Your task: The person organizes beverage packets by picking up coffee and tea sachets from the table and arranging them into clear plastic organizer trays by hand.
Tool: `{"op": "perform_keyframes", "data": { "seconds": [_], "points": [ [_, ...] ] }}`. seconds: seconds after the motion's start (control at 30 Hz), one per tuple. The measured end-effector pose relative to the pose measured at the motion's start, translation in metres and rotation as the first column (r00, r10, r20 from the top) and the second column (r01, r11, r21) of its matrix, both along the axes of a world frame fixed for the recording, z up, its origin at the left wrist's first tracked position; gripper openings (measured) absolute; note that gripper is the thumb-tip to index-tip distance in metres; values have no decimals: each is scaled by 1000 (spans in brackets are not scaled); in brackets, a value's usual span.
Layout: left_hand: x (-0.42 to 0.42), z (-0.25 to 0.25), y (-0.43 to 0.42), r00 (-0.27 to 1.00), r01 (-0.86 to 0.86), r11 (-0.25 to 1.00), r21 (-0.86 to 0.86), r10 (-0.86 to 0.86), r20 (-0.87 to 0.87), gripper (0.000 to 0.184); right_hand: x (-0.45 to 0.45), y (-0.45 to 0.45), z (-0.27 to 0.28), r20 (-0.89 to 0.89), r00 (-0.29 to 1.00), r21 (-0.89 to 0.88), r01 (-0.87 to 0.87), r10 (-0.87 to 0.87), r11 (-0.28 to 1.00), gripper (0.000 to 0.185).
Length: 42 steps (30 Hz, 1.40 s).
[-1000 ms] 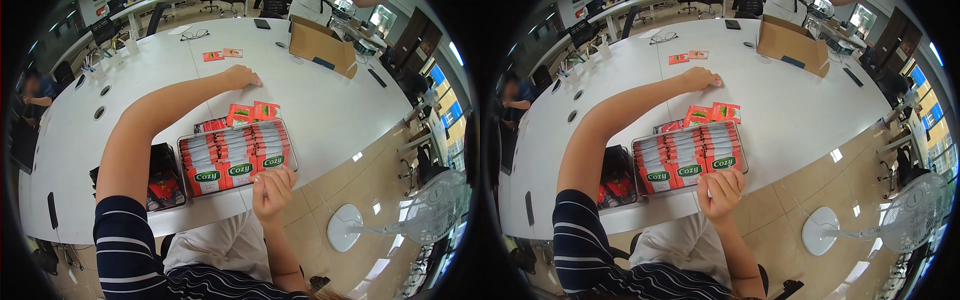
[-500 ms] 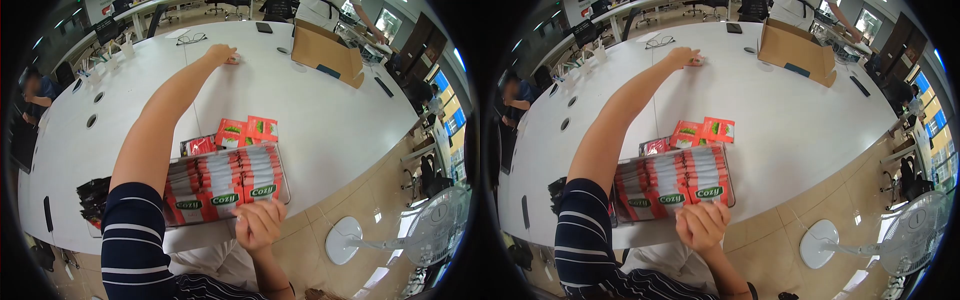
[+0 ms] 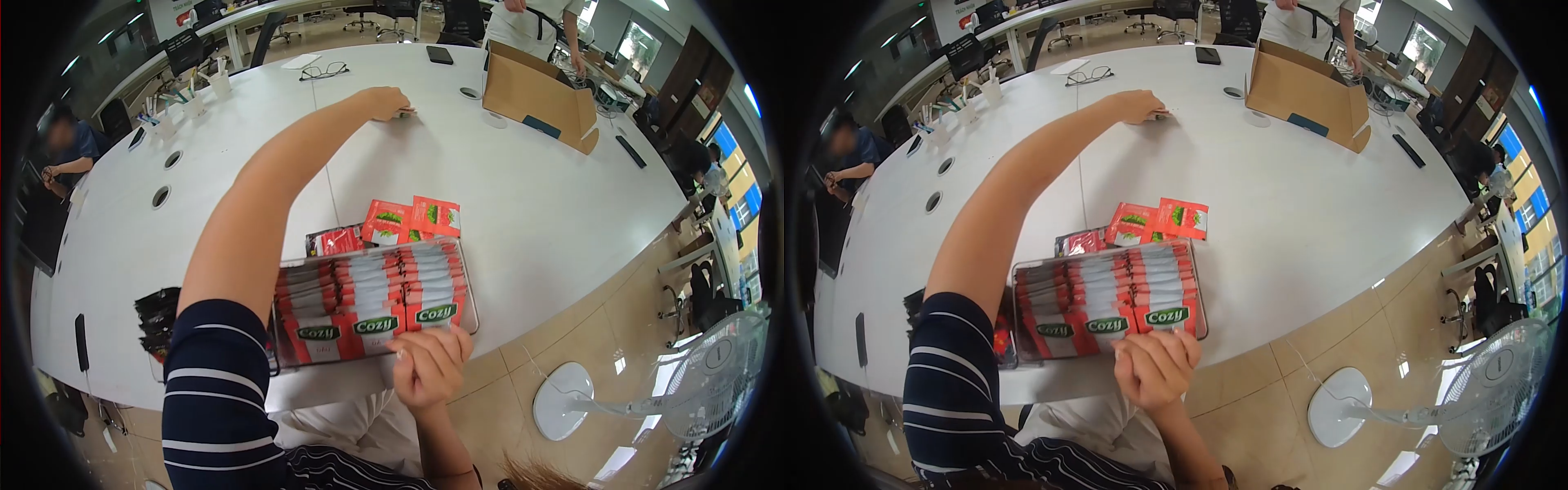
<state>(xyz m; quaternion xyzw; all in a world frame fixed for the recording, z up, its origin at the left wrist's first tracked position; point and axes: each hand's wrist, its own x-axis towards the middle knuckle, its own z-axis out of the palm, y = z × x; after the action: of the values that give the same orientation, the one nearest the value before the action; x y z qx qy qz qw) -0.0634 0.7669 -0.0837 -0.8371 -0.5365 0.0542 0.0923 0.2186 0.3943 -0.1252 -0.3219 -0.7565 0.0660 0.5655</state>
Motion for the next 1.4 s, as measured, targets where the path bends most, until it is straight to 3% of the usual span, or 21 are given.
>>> {"op": "perform_keyframes", "data": {
  "seconds": [0.07, 0.17, 0.27, 0.37, 0.43, 0.47, 0.53, 0.63, 0.73, 0.87, 0.93, 1.0, 1.07, 1.17, 1.37, 1.4],
  "points": [
    [7, 22, -27, 973, 111, 994, 17, -112, 201, 39, 0, 0, 0, -15, 1000, 8, -15, 15, 1000, 13],
    [42, 78, -103, 849, -9, 992, -127, 75, 523, 41, -3, 0, -6, -61, 998, 40, -3, 6, 999, 14],
    [49, 99, -167, 784, 77, 995, 70, -104, 612, 37, -1, 0, -9, -128, 991, 44, -28, 34, 999, 12],
    [47, 103, -235, 710, 253, 945, 205, -326, 624, 33, -2, -5, -7, -308, 950, 26, -54, 59, 998, 14],
    [56, 116, -297, 718, 269, 956, 114, -278, 638, 31, -6, -6, 9, -378, 925, 49, -20, 37, 999, 22],
    [55, 110, -313, 698, 360, 892, 273, -452, 556, 35, -9, -6, 22, -392, 919, 71, -14, 40, 997, 27],
    [57, 112, -362, 867, 274, 922, 274, -360, 345, 48, -15, -4, 55, -343, 937, 152, -15, 67, 988, 37],
    [65, 117, -416, 883, 275, 940, 202, -330, 334, 54, -20, -3, 70, -235, 954, 127, -159, 185, 979, 37],
    [64, 116, -446, 909, 165, 974, 154, -211, 360, 54, -27, -14, 63, -200, 941, 180, -240, 274, 954, 32],
    [40, 110, -456, 886, 117, 989, 90, -145, 441, 49, -29, -25, 60, -311, 925, 14, -225, 218, 974, 26],
    [27, 109, -458, 874, 63, 974, 217, -159, 459, 41, -30, -25, 68, -421, 891, -95, -232, 172, 968, 21],
    [18, 110, -458, 793, 78, 927, 366, -280, 541, 37, -22, -19, 67, -173, 960, -158, -247, 219, 956, 21],
    [12, 110, -459, 759, 38, 936, 349, -254, 600, 33, -19, -21, 70, 72, 949, -249, -281, 307, 927, 21],
    [6, 107, -460, 723, 45, 941, 336, -263, 640, 33, -31, -22, 66, 305, 860, -320, -312, 409, 895, 20],
    [-3, 108, -461, 663, 37, 952, 303, -250, 706, 31, -46, -23, 72, 138, 937, -135, -303, 321, 943, 12],
    [-5, 109, -461, 639, 30, 957, 289, -241, 730, 31, -44, -22, 69, 188, 920, -184, -311, 344, 932, 10]
  ]
}}
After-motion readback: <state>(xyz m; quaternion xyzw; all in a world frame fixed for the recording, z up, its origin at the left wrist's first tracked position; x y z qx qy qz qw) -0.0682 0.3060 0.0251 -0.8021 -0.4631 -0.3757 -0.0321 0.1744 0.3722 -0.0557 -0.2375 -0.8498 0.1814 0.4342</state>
